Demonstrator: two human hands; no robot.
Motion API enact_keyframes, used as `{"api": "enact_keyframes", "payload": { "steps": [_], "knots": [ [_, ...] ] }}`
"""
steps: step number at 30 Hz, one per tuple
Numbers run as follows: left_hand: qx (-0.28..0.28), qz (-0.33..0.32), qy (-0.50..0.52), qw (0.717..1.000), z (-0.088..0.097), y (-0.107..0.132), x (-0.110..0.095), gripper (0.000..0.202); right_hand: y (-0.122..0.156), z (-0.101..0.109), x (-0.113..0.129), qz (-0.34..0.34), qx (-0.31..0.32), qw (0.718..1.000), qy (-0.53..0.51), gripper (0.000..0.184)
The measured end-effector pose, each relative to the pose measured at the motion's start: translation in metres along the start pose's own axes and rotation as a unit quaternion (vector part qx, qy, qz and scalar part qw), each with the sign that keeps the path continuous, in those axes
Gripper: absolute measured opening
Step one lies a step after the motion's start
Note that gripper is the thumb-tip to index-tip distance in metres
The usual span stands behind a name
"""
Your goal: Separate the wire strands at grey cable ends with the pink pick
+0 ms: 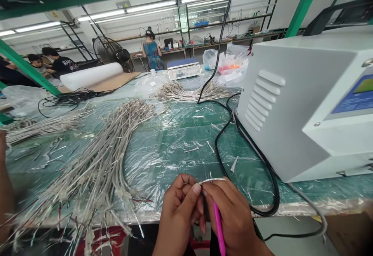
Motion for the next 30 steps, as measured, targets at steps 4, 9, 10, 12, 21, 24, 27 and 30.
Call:
{"api": "enact_keyframes", "payload": {
  "steps": [4,9,10,12,21,24,27,30],
  "knots": [
    [-0.003,-0.026,0.046,0.999,0.000,0.002,0.003,0.019,0.001,-0.003,-0.002,-0.020,0.001,0.999,-0.026,0.016],
    [-0.001,-0.054,0.100,0.994,0.004,0.003,0.002,0.021,-0.001,0.004,-0.006,-0.049,-0.019,0.995,-0.085,0.020],
    [-0.004,-0.060,0.105,0.993,0.004,0.003,0.001,0.022,0.000,0.007,-0.009,-0.073,-0.029,0.992,-0.095,0.022],
    [-0.014,-0.066,0.088,0.994,0.003,0.003,0.000,0.025,0.002,0.014,-0.016,-0.125,-0.057,0.985,-0.103,0.027],
    [-0.049,-0.073,-0.021,0.996,0.004,0.007,0.004,0.022,0.024,0.026,-0.031,-0.234,-0.236,0.930,-0.158,0.025],
    [-0.053,-0.075,-0.031,0.995,0.005,0.009,0.003,0.022,0.018,0.022,-0.030,-0.258,-0.192,0.928,-0.187,0.020],
    [-0.069,-0.078,-0.047,0.993,0.004,0.010,0.003,0.022,0.007,0.018,-0.027,-0.252,-0.116,0.934,-0.226,0.020],
    [-0.089,-0.087,-0.080,0.989,0.003,0.012,0.002,0.021,0.001,0.015,-0.024,-0.232,-0.058,0.936,-0.259,0.026]
  ]
}}
Point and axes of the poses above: each hand's wrist, its own y-axis away from the middle knuckle, its own z-axis out of the back of the hand, x = y × z, the point moved 7 cm from there along -y, towards the middle knuckle, and after that the axes turned 10 degrees about x, right-handed, at the moved point
